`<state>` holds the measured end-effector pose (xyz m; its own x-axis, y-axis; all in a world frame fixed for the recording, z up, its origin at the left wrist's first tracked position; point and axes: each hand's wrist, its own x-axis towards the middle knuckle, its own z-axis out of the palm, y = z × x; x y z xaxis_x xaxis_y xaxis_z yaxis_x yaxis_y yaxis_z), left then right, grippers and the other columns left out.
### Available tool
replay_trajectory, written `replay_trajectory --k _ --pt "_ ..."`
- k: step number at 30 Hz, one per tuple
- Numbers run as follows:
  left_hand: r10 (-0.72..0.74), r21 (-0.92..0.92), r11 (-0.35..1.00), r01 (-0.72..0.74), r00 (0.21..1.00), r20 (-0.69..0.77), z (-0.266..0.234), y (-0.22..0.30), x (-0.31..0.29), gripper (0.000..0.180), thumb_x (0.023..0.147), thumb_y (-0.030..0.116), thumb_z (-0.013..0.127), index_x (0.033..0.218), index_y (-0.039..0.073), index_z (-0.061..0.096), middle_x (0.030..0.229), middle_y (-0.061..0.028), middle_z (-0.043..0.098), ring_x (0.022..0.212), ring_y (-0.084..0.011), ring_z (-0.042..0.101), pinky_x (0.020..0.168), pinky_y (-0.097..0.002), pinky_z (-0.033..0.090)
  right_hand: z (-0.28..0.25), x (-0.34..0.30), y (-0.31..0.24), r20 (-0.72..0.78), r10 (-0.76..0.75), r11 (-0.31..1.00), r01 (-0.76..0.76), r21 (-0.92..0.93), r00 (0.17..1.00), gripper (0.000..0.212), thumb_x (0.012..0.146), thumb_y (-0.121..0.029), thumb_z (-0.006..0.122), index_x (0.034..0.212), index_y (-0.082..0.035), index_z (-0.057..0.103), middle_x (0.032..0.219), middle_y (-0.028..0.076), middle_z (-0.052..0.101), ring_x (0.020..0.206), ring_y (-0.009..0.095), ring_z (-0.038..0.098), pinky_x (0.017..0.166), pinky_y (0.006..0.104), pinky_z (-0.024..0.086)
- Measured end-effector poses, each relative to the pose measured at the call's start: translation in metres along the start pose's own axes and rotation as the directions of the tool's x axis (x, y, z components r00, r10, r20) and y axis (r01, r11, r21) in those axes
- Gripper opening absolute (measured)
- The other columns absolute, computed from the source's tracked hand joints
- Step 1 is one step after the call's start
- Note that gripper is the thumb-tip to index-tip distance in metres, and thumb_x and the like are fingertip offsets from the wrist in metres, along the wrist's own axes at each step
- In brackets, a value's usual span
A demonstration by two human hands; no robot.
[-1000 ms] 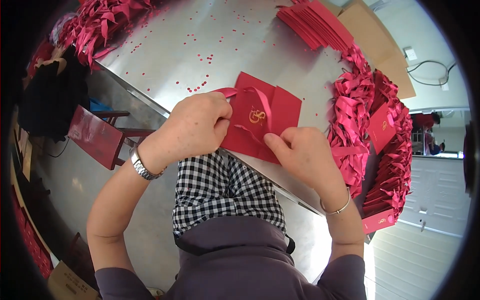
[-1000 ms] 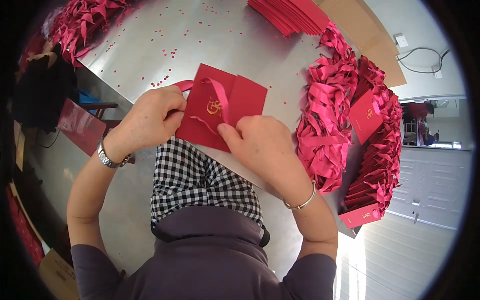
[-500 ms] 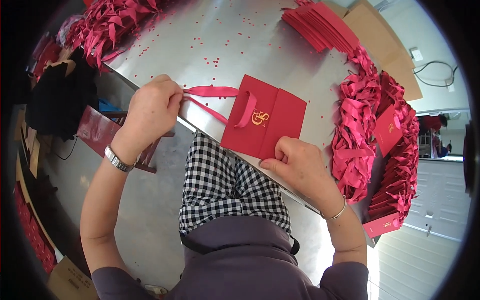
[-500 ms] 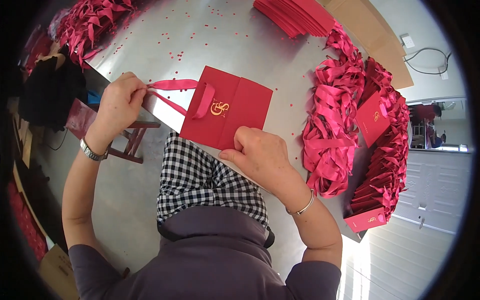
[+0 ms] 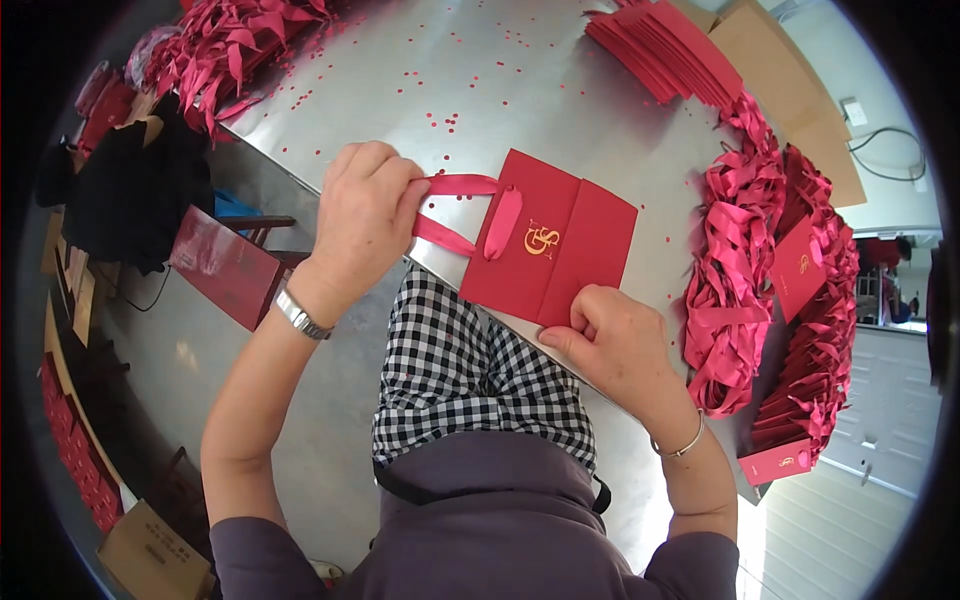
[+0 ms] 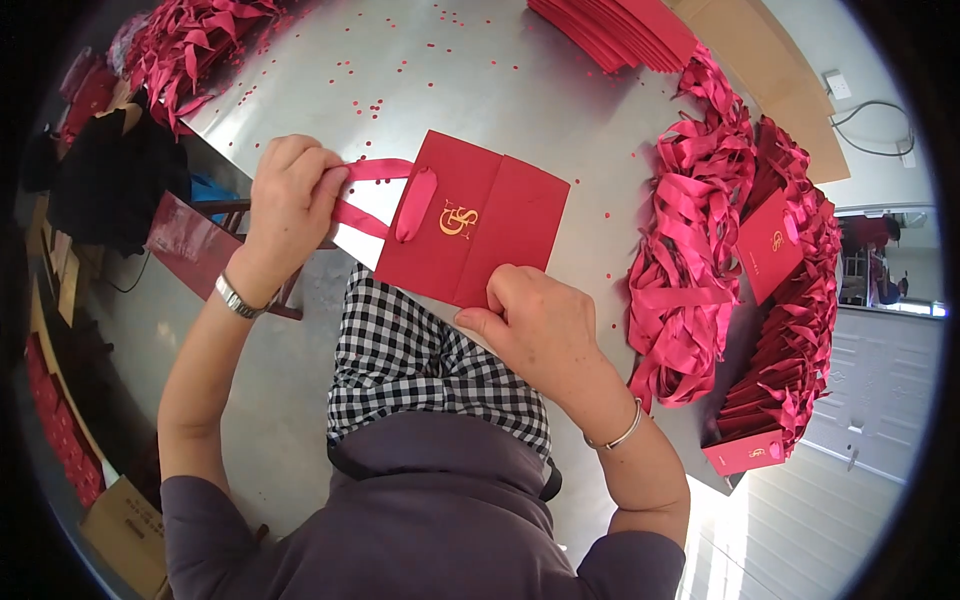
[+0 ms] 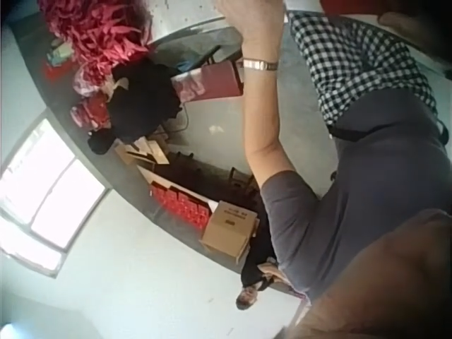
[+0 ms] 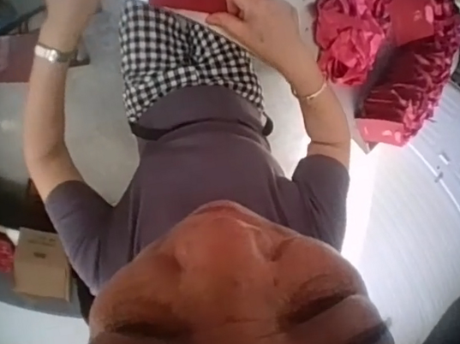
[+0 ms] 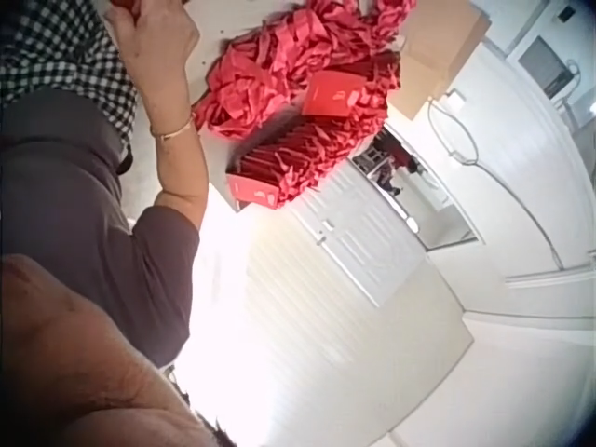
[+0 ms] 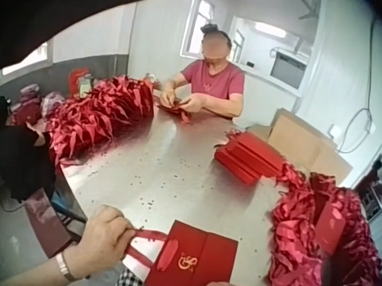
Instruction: The person assembles small paper gift bags by threading ribbon handles through the slits by hand.
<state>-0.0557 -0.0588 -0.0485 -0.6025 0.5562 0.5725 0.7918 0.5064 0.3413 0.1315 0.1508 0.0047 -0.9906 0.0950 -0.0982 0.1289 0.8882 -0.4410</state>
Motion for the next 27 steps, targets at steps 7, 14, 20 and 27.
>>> replay_trajectory --k 7,14,20,27 --pt "-0.090 0.047 0.995 0.092 0.995 -0.054 0.000 -0.007 -0.003 0.008 0.075 0.009 0.073 0.076 0.007 0.065 0.084 -0.0056 0.059 0.084 -0.0281 0.055 0.074 -0.0392 0.043 -0.001 0.004 0.001 0.029 0.029 0.999 -0.030 0.028 0.999 0.038 0.076 -0.035 0.077 0.069 -0.007 0.052 0.061 0.008 0.057 0.054 0.027 0.058 0.050 0.0389 0.044" --pt "-0.188 0.058 0.979 0.194 0.977 -0.099 0.001 -0.006 -0.011 0.008 0.080 0.008 0.070 0.077 0.003 0.064 0.093 -0.0093 0.063 0.087 -0.0276 0.058 0.077 -0.0383 0.045 0.014 -0.007 0.009 -0.048 -0.006 0.999 0.007 0.035 0.999 0.039 0.075 -0.037 0.077 0.069 -0.008 0.051 0.061 0.007 0.056 0.053 0.025 0.057 0.047 0.0371 0.042" --pt "-0.382 -0.248 0.909 0.336 0.908 -0.170 -0.007 -0.009 -0.035 0.033 0.096 0.010 0.057 0.127 -0.001 0.056 0.119 -0.0118 0.060 0.099 -0.0200 0.058 0.091 -0.0315 0.045 0.018 -0.016 -0.001 -0.180 -0.344 0.938 0.329 -0.111 0.921 0.082 0.064 -0.048 0.079 0.130 -0.006 0.054 0.136 0.021 0.046 0.127 0.041 0.042 0.103 0.0500 0.036" --pt "-0.181 -0.249 0.963 0.107 0.938 -0.296 -0.015 0.067 -0.110 0.034 0.093 -0.004 0.050 0.126 -0.006 0.051 0.128 -0.0213 0.051 0.116 -0.0323 0.052 0.102 -0.0410 0.041 0.039 -0.032 0.007 -0.541 -0.464 0.886 0.370 -0.280 0.702 0.030 0.069 -0.011 0.065 0.098 -0.004 0.068 0.099 0.008 0.066 0.091 0.024 0.065 0.076 0.0351 0.052"
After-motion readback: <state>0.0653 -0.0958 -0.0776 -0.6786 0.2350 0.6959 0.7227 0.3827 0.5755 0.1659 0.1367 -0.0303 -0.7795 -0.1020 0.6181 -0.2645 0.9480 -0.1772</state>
